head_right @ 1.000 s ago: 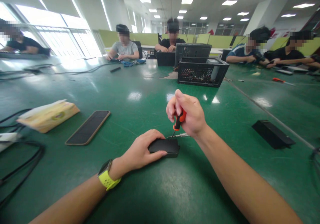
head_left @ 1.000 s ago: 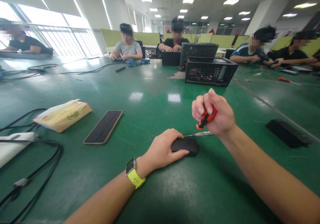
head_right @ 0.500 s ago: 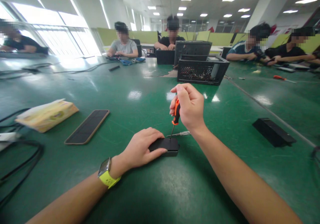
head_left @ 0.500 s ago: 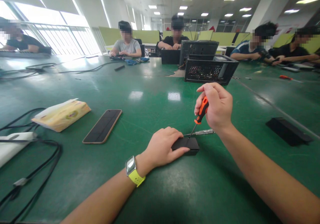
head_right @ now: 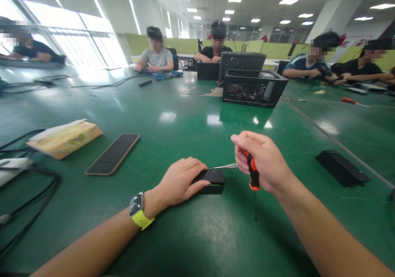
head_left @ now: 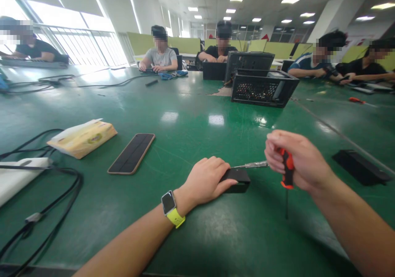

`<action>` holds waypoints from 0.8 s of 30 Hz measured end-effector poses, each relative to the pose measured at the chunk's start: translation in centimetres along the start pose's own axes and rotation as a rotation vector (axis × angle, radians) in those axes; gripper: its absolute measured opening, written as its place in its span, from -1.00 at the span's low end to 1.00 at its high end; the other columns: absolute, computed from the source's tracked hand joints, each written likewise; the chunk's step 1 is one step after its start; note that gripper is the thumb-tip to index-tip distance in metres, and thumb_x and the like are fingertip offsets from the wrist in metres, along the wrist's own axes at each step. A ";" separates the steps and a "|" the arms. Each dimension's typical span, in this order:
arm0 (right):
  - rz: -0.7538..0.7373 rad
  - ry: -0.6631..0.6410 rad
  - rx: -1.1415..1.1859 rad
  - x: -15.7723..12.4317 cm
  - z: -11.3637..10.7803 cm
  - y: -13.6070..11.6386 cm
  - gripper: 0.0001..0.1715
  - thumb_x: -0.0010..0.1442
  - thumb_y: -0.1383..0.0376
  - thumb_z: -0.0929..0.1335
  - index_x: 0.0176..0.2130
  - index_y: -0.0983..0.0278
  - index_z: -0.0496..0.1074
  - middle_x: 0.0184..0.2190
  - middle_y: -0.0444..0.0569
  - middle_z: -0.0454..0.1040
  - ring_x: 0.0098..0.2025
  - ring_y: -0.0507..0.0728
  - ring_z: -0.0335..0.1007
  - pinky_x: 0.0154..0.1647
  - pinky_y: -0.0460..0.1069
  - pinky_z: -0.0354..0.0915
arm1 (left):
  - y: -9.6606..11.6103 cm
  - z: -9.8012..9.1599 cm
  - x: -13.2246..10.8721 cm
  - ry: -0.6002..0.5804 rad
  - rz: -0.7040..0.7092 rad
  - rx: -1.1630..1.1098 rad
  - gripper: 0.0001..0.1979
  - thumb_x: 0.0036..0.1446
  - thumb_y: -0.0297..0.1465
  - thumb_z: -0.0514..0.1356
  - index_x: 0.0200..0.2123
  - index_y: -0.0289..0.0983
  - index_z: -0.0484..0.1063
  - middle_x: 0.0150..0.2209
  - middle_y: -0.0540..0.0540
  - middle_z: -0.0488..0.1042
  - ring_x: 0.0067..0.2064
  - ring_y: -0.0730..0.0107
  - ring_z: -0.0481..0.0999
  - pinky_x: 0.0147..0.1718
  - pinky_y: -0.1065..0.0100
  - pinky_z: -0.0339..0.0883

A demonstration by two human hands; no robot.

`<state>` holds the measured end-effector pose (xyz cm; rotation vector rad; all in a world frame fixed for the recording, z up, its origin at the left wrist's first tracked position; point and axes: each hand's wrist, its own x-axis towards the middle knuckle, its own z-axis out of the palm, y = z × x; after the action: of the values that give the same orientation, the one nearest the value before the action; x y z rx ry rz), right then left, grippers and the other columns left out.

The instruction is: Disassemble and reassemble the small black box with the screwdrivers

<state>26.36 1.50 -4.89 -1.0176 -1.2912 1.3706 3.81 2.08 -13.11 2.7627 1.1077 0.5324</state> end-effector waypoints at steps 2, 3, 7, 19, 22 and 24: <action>0.153 0.000 -0.008 -0.2 -0.9 2.3 -0.61 0.10 0.19 0.42 -0.55 0.26 0.20 -0.70 -0.27 0.17 -0.70 -0.09 0.05 -0.70 -0.15 -0.05 | 0.1 0.0 0.0 0.006 -0.001 0.000 -0.53 0.30 -0.05 -0.09 -0.07 -0.28 0.38 -0.15 -0.15 0.46 -0.14 0.21 0.43 -0.16 0.20 0.32; 0.214 -0.016 -0.006 -0.2 -1.3 3.3 -0.62 0.07 0.20 0.44 -0.53 0.26 0.19 -0.69 -0.29 0.16 -0.69 -0.10 0.05 -0.70 -0.16 -0.06 | 0.2 0.1 -0.1 0.011 -0.001 -0.005 -0.53 0.30 -0.05 -0.09 -0.07 -0.28 0.38 -0.15 -0.15 0.46 -0.14 0.21 0.43 -0.16 0.21 0.32; 0.373 -0.147 -0.163 -0.4 -2.1 5.7 -0.70 0.04 0.22 0.45 -0.34 0.24 0.26 -0.66 -0.34 0.16 -0.69 -0.11 0.01 -0.71 -0.18 -0.06 | 0.3 0.2 -0.1 0.035 -0.011 -0.028 -0.55 0.31 -0.07 -0.06 -0.07 -0.29 0.39 -0.15 -0.15 0.47 -0.15 0.23 0.42 -0.15 0.22 0.33; 0.423 -0.215 -0.278 -1.2 0.4 7.8 -0.42 0.12 0.00 0.38 0.05 0.19 0.25 -0.53 -0.30 0.17 -0.68 -0.11 0.01 -0.74 -0.19 -0.08 | 0.2 0.7 0.1 0.098 -0.083 -0.002 -0.56 0.33 -0.11 -0.08 -0.14 -0.29 0.44 -0.24 -0.14 0.47 -0.20 0.27 0.42 -0.21 0.27 0.33; 0.429 -0.142 -0.288 -1.3 1.0 8.3 -0.44 0.17 0.07 0.32 0.11 0.19 0.23 -0.59 -0.31 0.15 -0.71 -0.09 0.00 -0.77 -0.18 -0.08 | 0.2 0.6 -0.1 0.088 -0.086 0.014 -0.55 0.32 -0.09 -0.08 -0.10 -0.28 0.43 -0.22 -0.14 0.47 -0.20 0.25 0.41 -0.22 0.26 0.33; 0.400 -0.117 -0.316 -1.4 1.3 8.5 -0.46 0.20 0.12 0.28 0.13 0.21 0.22 -0.62 -0.31 0.14 -0.73 -0.07 -0.01 -0.78 -0.17 -0.08 | 0.3 0.4 -0.1 0.060 -0.074 0.026 -0.51 0.27 -0.02 -0.03 -0.04 -0.27 0.40 -0.19 -0.14 0.46 -0.18 0.21 0.41 -0.22 0.23 0.34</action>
<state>24.52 0.03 -13.26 -1.4925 -1.4769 1.5710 4.08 1.74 -13.44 2.7323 1.2329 0.5988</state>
